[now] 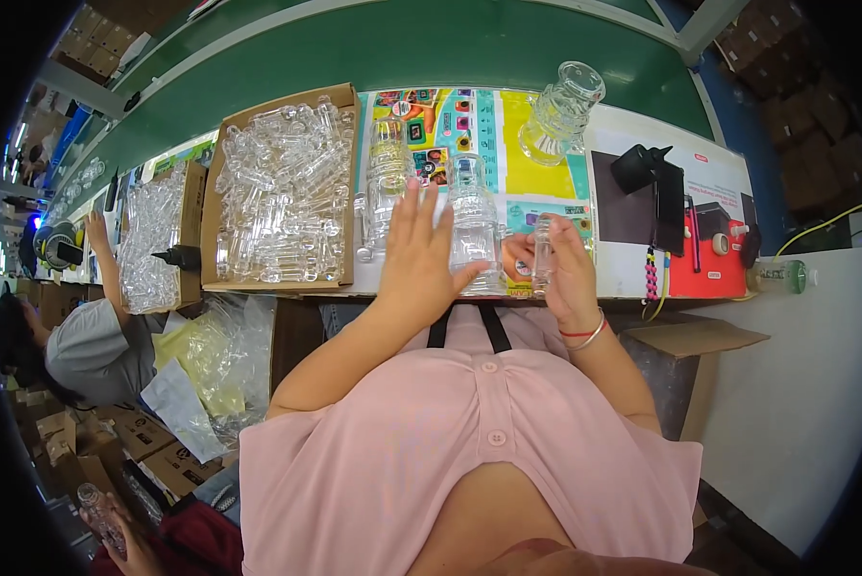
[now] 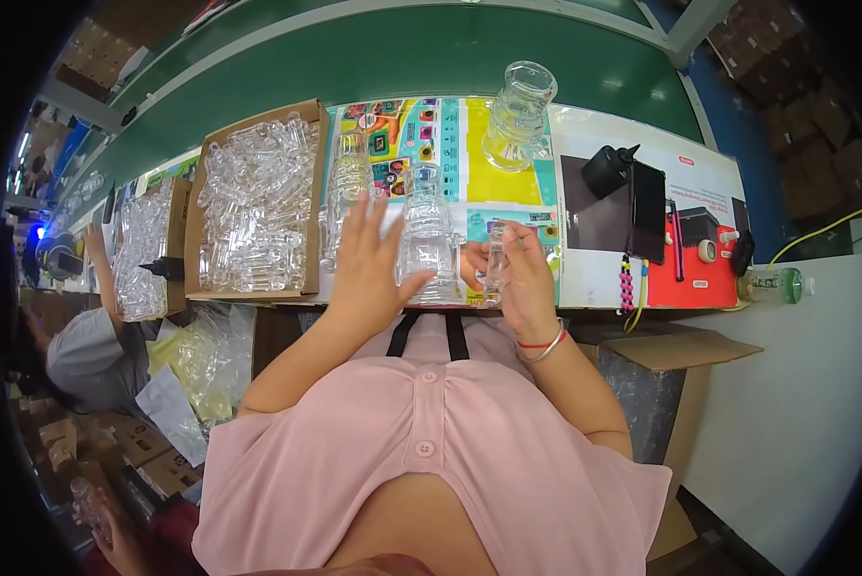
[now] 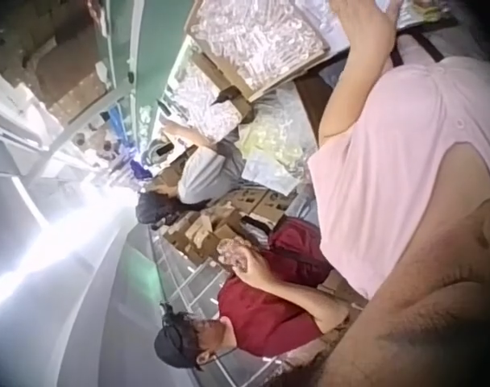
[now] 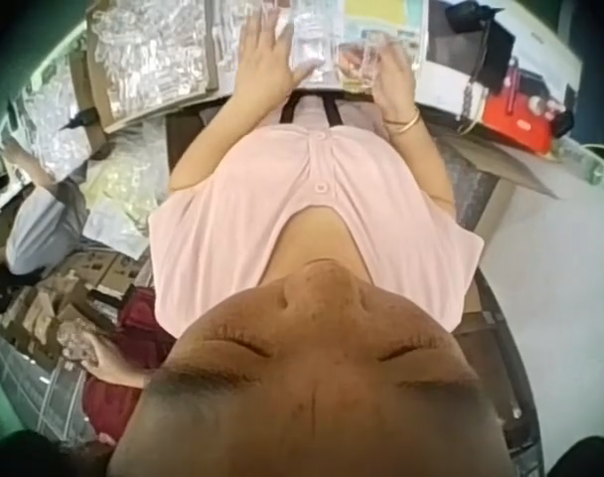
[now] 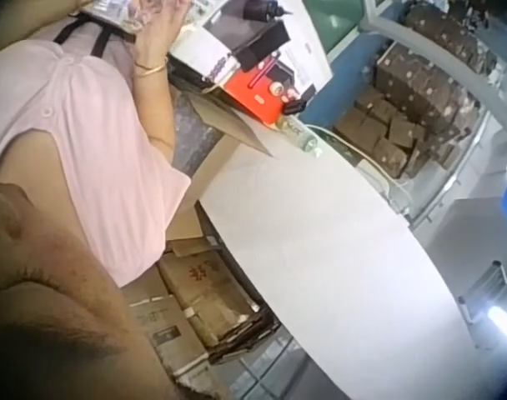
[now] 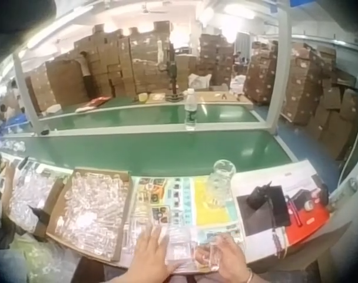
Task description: The person is inspecting glass mugs, cleaning them with an air blower, and preparing them for packaging.
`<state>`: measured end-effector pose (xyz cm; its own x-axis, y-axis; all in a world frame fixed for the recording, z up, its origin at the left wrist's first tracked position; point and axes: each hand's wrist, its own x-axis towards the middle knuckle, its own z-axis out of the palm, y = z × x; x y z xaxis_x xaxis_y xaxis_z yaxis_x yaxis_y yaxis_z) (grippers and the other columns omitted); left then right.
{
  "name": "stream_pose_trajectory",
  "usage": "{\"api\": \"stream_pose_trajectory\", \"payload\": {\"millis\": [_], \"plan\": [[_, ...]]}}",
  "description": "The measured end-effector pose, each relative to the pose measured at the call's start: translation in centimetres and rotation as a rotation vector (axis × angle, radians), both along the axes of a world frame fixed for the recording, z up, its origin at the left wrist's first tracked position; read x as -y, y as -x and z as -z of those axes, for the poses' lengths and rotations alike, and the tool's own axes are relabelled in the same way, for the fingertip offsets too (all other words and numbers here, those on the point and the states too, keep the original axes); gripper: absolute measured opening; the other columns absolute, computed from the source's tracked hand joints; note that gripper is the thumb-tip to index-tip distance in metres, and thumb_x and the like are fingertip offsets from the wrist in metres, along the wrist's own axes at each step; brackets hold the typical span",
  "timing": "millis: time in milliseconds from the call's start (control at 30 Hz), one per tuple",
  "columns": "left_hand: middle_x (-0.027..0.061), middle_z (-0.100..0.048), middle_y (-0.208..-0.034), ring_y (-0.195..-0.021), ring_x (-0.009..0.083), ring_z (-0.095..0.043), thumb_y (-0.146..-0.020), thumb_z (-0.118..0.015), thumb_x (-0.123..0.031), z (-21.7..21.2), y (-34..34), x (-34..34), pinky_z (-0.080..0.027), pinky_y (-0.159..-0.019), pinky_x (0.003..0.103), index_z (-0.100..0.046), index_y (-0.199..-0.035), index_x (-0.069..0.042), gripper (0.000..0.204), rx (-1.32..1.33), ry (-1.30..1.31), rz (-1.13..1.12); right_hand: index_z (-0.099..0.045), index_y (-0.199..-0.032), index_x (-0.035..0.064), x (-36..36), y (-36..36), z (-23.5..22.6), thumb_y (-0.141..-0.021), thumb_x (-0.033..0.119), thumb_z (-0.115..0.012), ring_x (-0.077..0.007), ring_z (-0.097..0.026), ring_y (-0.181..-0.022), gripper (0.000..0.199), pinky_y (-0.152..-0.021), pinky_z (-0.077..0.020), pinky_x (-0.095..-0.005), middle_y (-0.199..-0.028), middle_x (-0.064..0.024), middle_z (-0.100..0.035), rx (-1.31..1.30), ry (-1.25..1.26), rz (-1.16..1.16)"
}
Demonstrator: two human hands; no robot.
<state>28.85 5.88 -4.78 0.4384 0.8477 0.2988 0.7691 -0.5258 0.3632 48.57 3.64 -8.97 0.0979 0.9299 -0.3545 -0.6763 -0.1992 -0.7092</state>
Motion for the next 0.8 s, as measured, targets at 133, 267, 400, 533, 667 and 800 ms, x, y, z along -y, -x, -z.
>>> {"api": "stream_pose_trajectory", "payload": {"millis": [133, 267, 400, 533, 667, 800], "plan": [[0.025, -0.031, -0.132, -0.128, 0.0412, -0.02, -0.073, -0.065, -0.038, 1.2, -1.4, 0.4, -0.014, -0.103, 0.052, -0.049, -0.114, 0.006, 0.062, -0.02, -0.064, 0.055, -0.046, -0.108, 0.0072, 0.3, 1.1, 1.4, -0.093, 0.019, -0.042, -0.0169, -0.056, -0.079, 0.02, -0.068, -0.0472, -0.03, -0.093, -0.0076, -0.057, -0.078, 0.078, 0.072], [0.0257, -0.026, -0.135, -0.128, 0.0415, -0.02, -0.073, -0.067, -0.031, 1.8, -2.1, 0.2, -0.015, -0.103, 0.052, -0.049, -0.118, -0.001, 0.057, 0.195, -0.044, 0.122, -0.045, -0.111, 0.0064, 0.8, 1.4, 0.2, -0.093, 0.021, -0.041, -0.0162, -0.056, -0.084, 0.024, -0.072, -0.0478, -0.0299, -0.097, -0.0067, -0.055, -0.052, -0.083, 0.134], [0.0253, -0.021, -0.138, -0.127, 0.0391, -0.024, -0.07, -0.072, -0.024, 0.3, -2.1, -0.2, -0.025, -0.099, 0.051, -0.048, -0.121, -0.005, 0.06, 0.403, -0.283, 0.323, -0.04, -0.116, 0.006, 1.3, 1.2, -3.3, -0.094, 0.024, -0.04, -0.0173, -0.054, -0.091, 0.029, -0.076, -0.0485, -0.0301, -0.097, -0.007, -0.053, 0.015, -0.339, 0.16], [0.0241, -0.016, -0.14, -0.126, 0.0347, -0.029, -0.064, -0.078, -0.024, -2.8, -1.4, -0.5, -0.033, -0.097, 0.047, -0.047, -0.122, -0.005, 0.068, 0.867, -0.29, 0.294, -0.035, -0.116, 0.0059, 1.9, 1.0, -6.5, -0.093, 0.027, -0.039, -0.0172, -0.052, -0.091, 0.032, -0.076, -0.0476, -0.0303, -0.093, -0.0076, -0.05, 0.017, -0.522, 0.09], [0.0218, -0.009, -0.142, -0.122, 0.0322, -0.035, -0.056, -0.083, -0.024, -4.5, 0.2, -0.8, -0.034, -0.098, 0.042, -0.042, -0.126, -0.005, 0.083, 0.959, -0.14, 0.434, -0.034, -0.117, 0.0064, 1.8, 1.2, -8.2, -0.092, 0.028, -0.043, -0.0302, -0.051, -0.106, 0.034, -0.085, -0.0463, -0.0399, -0.095, -0.0113, -0.051, -0.114, -0.657, 0.002], [0.0182, -0.035, -0.131, -0.113, 0.0252, -0.046, -0.056, -0.083, -0.028, -4.5, 0.7, 0.7, -0.04, -0.092, 0.037, -0.043, -0.122, 0.001, 0.082, 1.316, 0.577, 0.393, -0.035, -0.113, 0.0053, 2.4, 2.0, -9.1, -0.091, 0.032, -0.043, -0.0253, -0.05, -0.094, 0.035, -0.079, -0.0444, -0.0364, -0.092, -0.0109, -0.049, -0.051, -0.689, -0.012]]}}
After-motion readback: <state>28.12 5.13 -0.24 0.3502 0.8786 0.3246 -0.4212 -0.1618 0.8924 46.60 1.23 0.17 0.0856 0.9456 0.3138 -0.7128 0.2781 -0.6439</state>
